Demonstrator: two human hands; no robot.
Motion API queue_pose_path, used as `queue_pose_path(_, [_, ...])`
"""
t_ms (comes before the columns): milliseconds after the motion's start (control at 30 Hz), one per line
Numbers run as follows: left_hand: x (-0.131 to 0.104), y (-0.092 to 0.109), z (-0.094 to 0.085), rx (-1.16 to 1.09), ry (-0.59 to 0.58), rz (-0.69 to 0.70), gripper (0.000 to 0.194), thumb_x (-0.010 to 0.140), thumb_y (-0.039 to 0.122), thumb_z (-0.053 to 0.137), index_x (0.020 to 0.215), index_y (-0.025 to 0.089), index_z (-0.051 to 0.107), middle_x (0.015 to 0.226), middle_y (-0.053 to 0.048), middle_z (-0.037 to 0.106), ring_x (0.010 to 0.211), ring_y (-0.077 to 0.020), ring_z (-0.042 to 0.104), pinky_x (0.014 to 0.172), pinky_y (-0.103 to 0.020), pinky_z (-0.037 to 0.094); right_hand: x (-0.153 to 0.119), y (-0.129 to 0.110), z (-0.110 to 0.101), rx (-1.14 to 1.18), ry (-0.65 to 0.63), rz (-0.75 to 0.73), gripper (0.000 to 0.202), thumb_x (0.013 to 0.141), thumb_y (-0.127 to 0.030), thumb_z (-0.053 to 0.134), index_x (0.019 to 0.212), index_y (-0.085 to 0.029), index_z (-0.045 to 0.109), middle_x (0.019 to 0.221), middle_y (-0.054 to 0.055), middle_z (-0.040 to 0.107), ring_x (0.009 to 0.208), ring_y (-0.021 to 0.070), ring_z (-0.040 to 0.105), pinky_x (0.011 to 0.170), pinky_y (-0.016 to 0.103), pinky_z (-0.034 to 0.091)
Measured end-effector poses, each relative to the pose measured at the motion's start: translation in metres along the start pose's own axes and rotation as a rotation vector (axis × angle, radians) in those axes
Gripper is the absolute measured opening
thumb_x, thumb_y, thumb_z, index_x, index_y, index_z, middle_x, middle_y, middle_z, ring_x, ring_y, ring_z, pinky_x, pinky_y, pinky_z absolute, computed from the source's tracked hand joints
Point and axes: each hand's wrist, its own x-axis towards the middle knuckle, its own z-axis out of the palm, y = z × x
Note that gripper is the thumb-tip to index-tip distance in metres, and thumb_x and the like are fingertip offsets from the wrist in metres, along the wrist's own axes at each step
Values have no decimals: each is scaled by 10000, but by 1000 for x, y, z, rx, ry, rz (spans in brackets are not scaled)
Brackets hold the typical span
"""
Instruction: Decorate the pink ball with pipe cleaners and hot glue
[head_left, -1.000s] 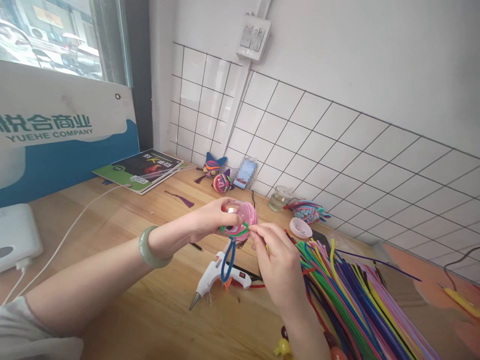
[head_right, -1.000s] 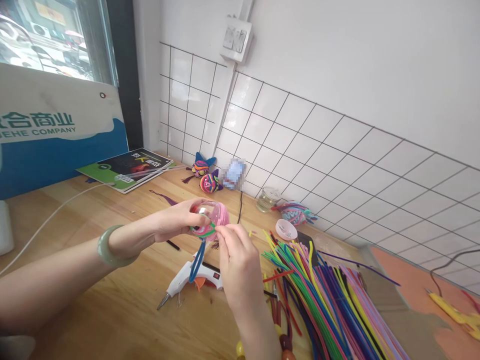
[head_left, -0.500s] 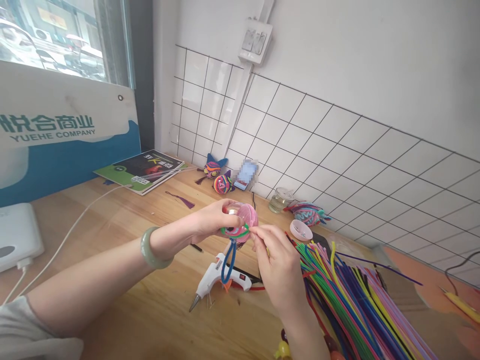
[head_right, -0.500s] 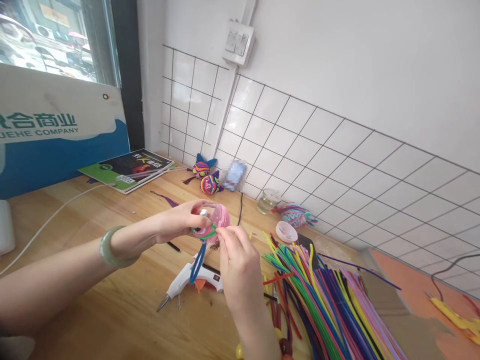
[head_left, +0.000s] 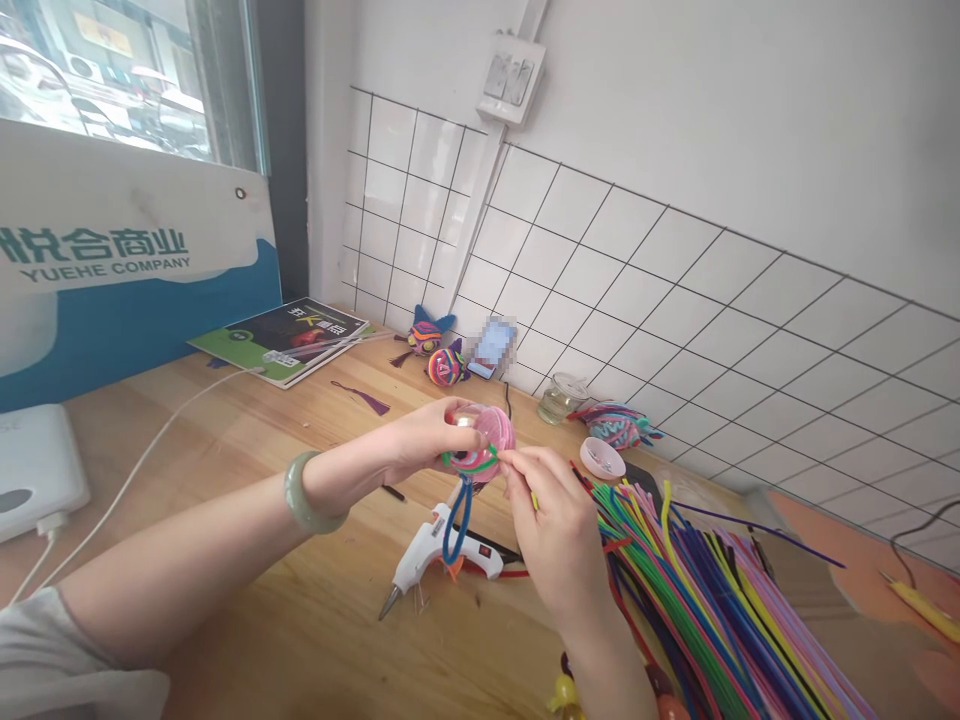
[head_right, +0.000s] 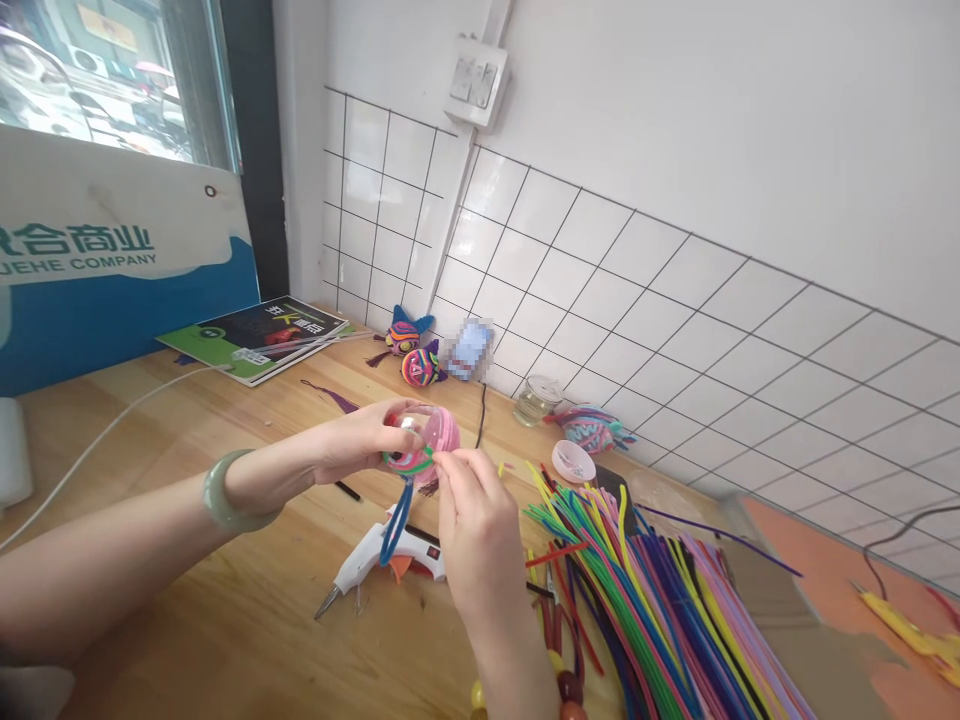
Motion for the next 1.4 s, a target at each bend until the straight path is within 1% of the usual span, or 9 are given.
queue_pose_path(67, [0, -1, -1, -5, -7, -9, 359, 631, 199, 628, 985, 141, 622, 813, -43, 656, 728, -159, 635, 713, -302, 520, 0, 0, 0, 0, -1, 0, 227, 907, -106, 447, 974, -193, 647, 892, 73, 666, 813, 185, 660, 750, 334, 550])
queue_pose_path(267, [3, -7, -8, -7, -117, -9, 286, 698, 196, 567, 969, 160, 652, 856, -36, 645, 776, -152, 630, 763, -297, 518, -1, 2, 2, -23, -11, -19, 219, 906, -93, 458, 977, -173, 649, 878, 81, 655, 803, 180, 651, 756, 332, 544])
queue_pose_path(400, [5, -11, -10, -13, -106, -12, 303, 700, 203, 567, 989, 169, 651, 869, -31, 635, 792, -153, 625, 778, -308, 525, -1, 2, 3, -32, 1, -33, 218, 901, -91, 460, 972, -154, 656, 870, 87, 654, 798, 187, 653, 752, 337, 548])
queue_pose_path(533, [6, -13, -10, -18, -115, 1, 319, 703, 198, 551, 1006, 170, 649, 863, -30, 627, 788, -153, 619, 789, -324, 528, -1, 1, 4, -35, 5, -34, 222, 900, -91, 458, 973, -160, 656, 863, 86, 654, 792, 186, 649, 750, 340, 549])
queue_pose_path(700, [6, -12, -9, -25, -110, -2, 303, 690, 185, 550, 973, 158, 654, 838, -28, 624, 759, -142, 615, 765, -298, 532, -1, 1, 4, -38, 3, -37, 206, 894, -83, 473, 965, -143, 658, 866, 91, 651, 795, 186, 647, 758, 336, 543])
queue_pose_path(833, [7, -12, -10, -21, -104, -10, 278, 688, 186, 558, 947, 157, 652, 835, -26, 620, 761, -142, 612, 765, -304, 532, -1, 1, 4, -36, 3, -48, 201, 894, -80, 480, 965, -142, 658, 868, 88, 650, 797, 182, 646, 761, 330, 541])
queue_pose_path(1067, [6, -10, -9, -6, -76, -40, 292, 667, 182, 559, 944, 149, 647, 843, -34, 624, 763, -153, 620, 757, -306, 526, -1, 1, 4, -29, -5, -57, 175, 875, -48, 516, 959, -89, 664, 865, 105, 641, 806, 186, 636, 772, 329, 527])
queue_pose_path(1267, [8, -12, -11, -19, -81, -43, 314, 664, 190, 567, 965, 159, 647, 871, -32, 631, 799, -157, 625, 790, -317, 525, -2, 2, 5, -37, 2, -68, 187, 873, -43, 514, 975, -102, 659, 877, 102, 640, 805, 185, 632, 763, 327, 529])
queue_pose_path(1400, [7, -11, -10, -12, -73, -42, 311, 662, 197, 571, 962, 164, 648, 870, -27, 632, 785, -151, 624, 771, -305, 527, -2, 2, 4, -40, 2, -73, 184, 873, -44, 513, 969, -106, 656, 868, 98, 639, 805, 184, 635, 765, 323, 530])
